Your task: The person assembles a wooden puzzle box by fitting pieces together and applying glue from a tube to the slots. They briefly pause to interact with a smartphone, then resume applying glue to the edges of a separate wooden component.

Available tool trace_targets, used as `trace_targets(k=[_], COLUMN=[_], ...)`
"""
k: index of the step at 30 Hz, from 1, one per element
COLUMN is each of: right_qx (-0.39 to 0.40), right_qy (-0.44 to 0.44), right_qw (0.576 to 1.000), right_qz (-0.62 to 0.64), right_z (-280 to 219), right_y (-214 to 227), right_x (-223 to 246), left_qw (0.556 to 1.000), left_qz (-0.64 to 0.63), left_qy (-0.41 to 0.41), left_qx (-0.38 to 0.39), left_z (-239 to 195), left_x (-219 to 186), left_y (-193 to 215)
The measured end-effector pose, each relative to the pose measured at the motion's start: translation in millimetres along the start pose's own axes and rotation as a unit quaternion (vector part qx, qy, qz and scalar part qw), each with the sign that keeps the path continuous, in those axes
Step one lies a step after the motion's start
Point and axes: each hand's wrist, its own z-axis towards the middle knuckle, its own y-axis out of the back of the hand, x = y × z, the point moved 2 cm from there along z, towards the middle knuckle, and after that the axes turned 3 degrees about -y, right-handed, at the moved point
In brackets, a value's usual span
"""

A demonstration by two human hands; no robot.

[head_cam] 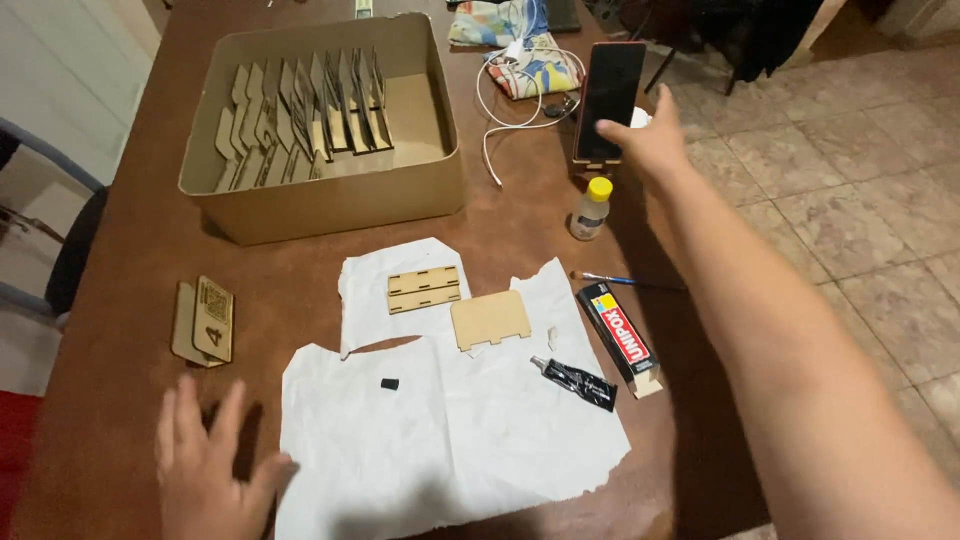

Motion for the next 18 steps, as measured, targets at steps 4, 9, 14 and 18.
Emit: trace_targets(k=[4,9,14,18], right_qx=[-0.033,-0.103,-0.096,-0.11], right_qy=[0.033,0.01,0.017,0.094], right_qw=[0.999,0.992,0.991,0.986], right_qz=[0.004,-0.072,-0.088,-0.08], right_z=[33.1,51.0,45.5,56.8], right_y=[-40.0,-54.9,-49.4,-44.6], right_x=[-3.1,2.7,8.5,-3.6], left_qw=[0.999,0.998,0.998,1.0], left_qz=[0.035,0.055,0.043,0.013], left_qy=[0.034,0.014,0.0,0.013], left_qx=[0.021,-0.041,-0.034,0.004], left_z=[-36.0,-51.9,-47.5,-43.0], left_x=[2.3,3.1,0.9,-7.1], left_y=[-7.7,-2.9,-9.3,-3.2])
